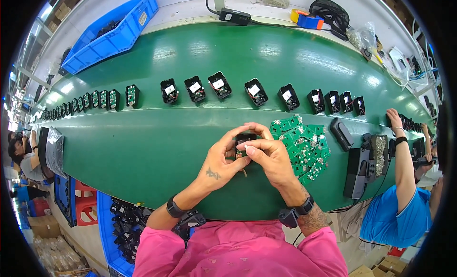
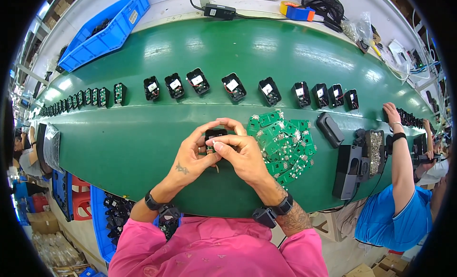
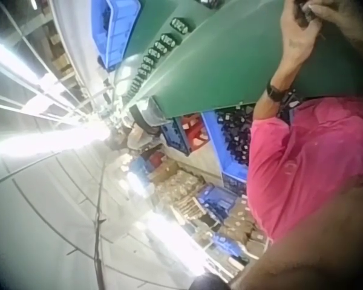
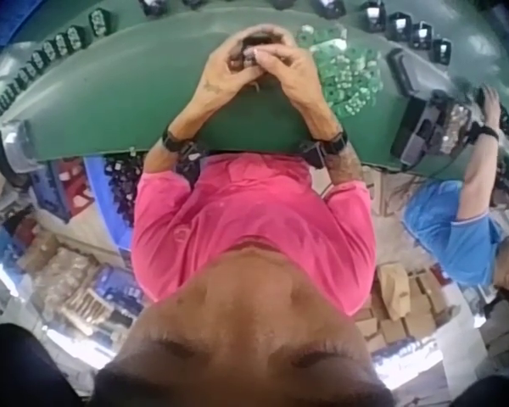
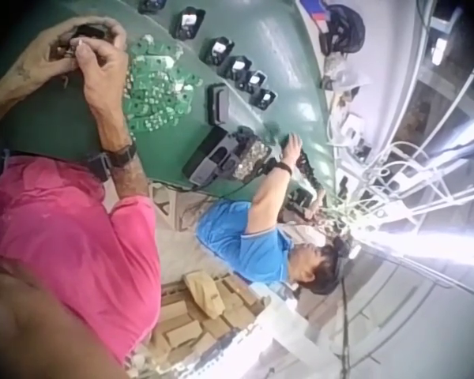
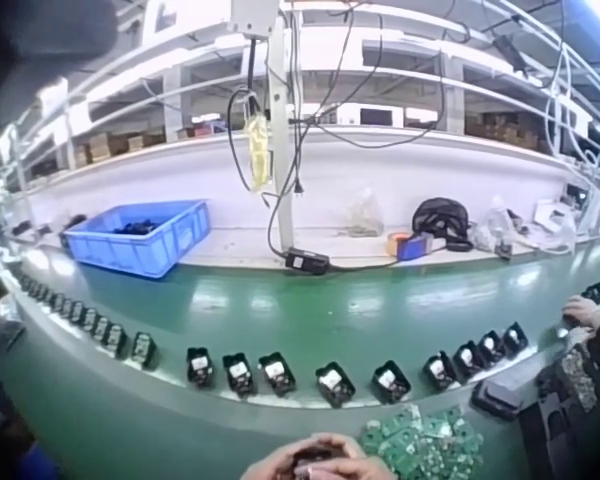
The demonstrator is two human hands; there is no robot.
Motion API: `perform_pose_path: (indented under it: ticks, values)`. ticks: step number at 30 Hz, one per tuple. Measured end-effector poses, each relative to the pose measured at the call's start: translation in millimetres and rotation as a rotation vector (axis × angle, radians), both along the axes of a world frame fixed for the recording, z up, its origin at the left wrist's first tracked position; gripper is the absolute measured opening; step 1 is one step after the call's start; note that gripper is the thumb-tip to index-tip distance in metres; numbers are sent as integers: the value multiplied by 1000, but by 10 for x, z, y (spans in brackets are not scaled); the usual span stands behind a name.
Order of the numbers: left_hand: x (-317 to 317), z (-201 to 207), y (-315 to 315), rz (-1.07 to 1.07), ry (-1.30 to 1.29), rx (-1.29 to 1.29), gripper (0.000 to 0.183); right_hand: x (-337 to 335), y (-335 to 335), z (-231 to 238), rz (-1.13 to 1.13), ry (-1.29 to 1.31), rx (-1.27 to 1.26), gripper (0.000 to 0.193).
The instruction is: The person picks up a circuit board and a black plastic housing, fits the board into the housing by hand, and places the assembled unit onto the conveyor belt. This process is repeated for several units.
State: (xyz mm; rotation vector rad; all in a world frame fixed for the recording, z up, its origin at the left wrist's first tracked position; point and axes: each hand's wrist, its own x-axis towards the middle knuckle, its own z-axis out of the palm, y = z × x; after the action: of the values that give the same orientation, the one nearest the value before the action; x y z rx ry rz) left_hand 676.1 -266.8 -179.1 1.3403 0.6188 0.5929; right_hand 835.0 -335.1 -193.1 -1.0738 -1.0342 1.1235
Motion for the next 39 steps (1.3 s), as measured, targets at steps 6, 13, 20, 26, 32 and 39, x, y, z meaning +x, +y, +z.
perform_pose_path:
  ticks: [6,13,20,26,32,39]
  values:
    - [14,39,-5,31,17,-69,65,18,-16,13,42,95,-8,17]
    - [16,45,-43,227,-4,94,59,-20,-54,142,-424,-884,275,9]
    - [4,48,-30,193,67,214,58,48,-47,89,-301,-965,283,10]
    - [22,-5,-34,223,147,430,59,72,-29,85,-255,-986,332,11]
    - [36,-8,-10,203,190,566,59,74,-39,80,-236,-1009,316,12]
    - [60,-83,-31,188,312,813,55,61,-63,33,-218,-1093,291,10]
